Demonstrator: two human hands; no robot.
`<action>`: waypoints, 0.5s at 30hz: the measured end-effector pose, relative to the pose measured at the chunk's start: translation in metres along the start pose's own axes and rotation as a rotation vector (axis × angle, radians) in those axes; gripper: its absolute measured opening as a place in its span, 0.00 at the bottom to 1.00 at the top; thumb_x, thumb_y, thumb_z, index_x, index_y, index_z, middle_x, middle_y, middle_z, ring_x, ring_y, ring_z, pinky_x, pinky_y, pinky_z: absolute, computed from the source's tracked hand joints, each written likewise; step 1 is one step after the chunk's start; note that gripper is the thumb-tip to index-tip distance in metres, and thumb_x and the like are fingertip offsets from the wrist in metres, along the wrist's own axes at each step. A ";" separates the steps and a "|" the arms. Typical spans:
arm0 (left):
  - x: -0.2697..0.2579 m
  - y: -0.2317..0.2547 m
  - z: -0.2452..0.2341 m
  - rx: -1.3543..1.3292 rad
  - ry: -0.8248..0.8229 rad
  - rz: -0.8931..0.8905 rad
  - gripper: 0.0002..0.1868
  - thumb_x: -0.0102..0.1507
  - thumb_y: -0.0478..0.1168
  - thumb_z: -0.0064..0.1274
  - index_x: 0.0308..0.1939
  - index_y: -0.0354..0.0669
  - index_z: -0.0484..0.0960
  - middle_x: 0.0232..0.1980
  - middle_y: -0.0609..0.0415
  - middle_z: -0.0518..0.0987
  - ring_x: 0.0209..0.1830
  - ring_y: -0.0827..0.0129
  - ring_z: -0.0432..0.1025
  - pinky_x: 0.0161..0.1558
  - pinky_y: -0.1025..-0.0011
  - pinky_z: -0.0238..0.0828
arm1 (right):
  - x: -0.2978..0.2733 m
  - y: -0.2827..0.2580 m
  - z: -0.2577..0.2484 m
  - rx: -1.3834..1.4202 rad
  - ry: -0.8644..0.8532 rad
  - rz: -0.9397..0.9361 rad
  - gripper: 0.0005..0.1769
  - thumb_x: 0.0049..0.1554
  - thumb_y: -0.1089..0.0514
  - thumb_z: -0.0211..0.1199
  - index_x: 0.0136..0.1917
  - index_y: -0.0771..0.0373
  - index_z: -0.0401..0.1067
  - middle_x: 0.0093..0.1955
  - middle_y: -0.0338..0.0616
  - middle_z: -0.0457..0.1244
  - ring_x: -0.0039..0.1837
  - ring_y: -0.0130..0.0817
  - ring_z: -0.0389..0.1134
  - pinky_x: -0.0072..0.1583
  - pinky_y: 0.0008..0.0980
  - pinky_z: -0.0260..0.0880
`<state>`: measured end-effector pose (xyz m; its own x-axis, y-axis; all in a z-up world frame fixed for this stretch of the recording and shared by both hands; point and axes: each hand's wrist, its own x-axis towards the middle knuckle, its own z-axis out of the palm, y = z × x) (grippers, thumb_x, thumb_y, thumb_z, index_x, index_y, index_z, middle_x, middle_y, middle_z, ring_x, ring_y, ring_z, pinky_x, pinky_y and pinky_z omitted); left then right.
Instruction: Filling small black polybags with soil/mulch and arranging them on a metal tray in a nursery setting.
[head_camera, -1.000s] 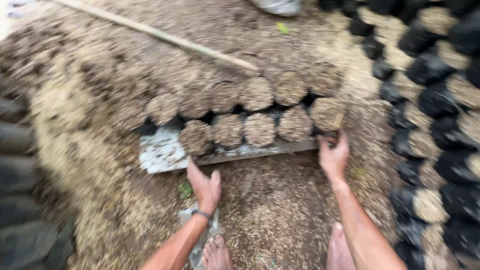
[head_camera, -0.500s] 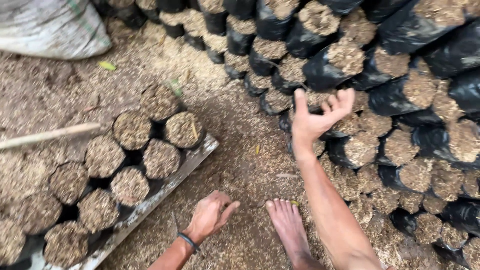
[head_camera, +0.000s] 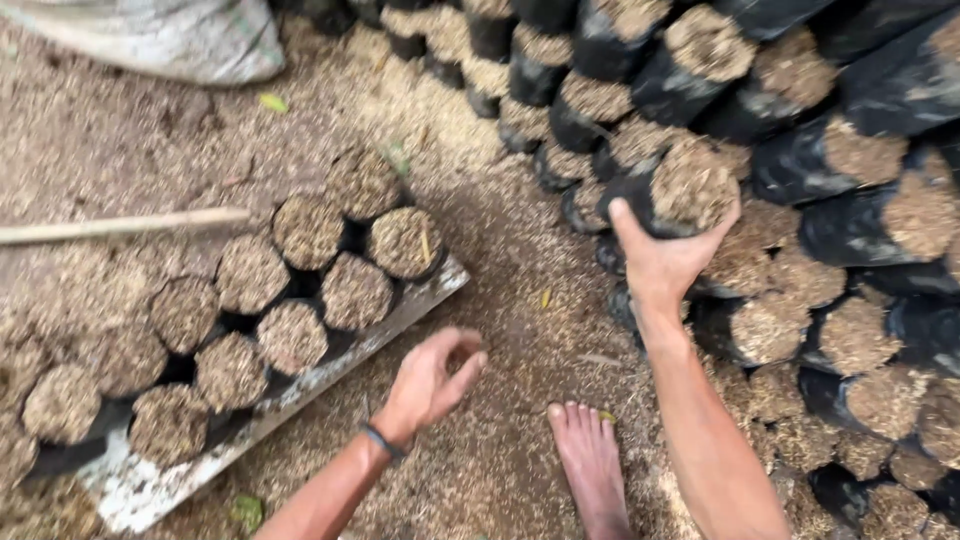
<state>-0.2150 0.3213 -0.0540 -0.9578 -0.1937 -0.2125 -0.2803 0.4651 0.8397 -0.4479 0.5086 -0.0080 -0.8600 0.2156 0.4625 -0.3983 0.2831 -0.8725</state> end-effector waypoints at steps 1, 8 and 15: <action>0.006 0.005 -0.011 0.005 0.091 -0.025 0.21 0.60 0.50 0.63 0.54 0.51 0.82 0.45 0.51 0.86 0.49 0.55 0.81 0.51 0.52 0.79 | -0.014 -0.008 -0.003 -0.054 -0.125 0.073 0.63 0.37 0.58 0.89 0.76 0.70 0.53 0.74 0.70 0.54 0.78 0.53 0.55 0.79 0.52 0.49; -0.019 0.011 -0.026 -0.066 0.045 0.047 0.69 0.45 0.64 0.74 0.79 0.41 0.52 0.76 0.28 0.58 0.75 0.30 0.56 0.71 0.34 0.54 | -0.182 0.035 -0.005 -0.018 -0.579 0.108 0.67 0.23 0.50 0.91 0.70 0.70 0.61 0.63 0.67 0.63 0.68 0.56 0.66 0.70 0.51 0.63; -0.065 -0.037 -0.027 0.289 0.170 0.366 0.59 0.52 0.75 0.57 0.77 0.43 0.60 0.75 0.29 0.59 0.75 0.33 0.58 0.72 0.40 0.58 | -0.247 0.030 0.007 0.286 -1.090 0.114 0.64 0.25 0.49 0.88 0.70 0.68 0.61 0.64 0.64 0.64 0.68 0.61 0.64 0.70 0.58 0.62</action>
<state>-0.1412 0.2939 -0.0577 -0.9795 -0.1001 0.1750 0.0428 0.7449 0.6658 -0.2496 0.4576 -0.1490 -0.6597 -0.7425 0.1162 -0.2378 0.0596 -0.9695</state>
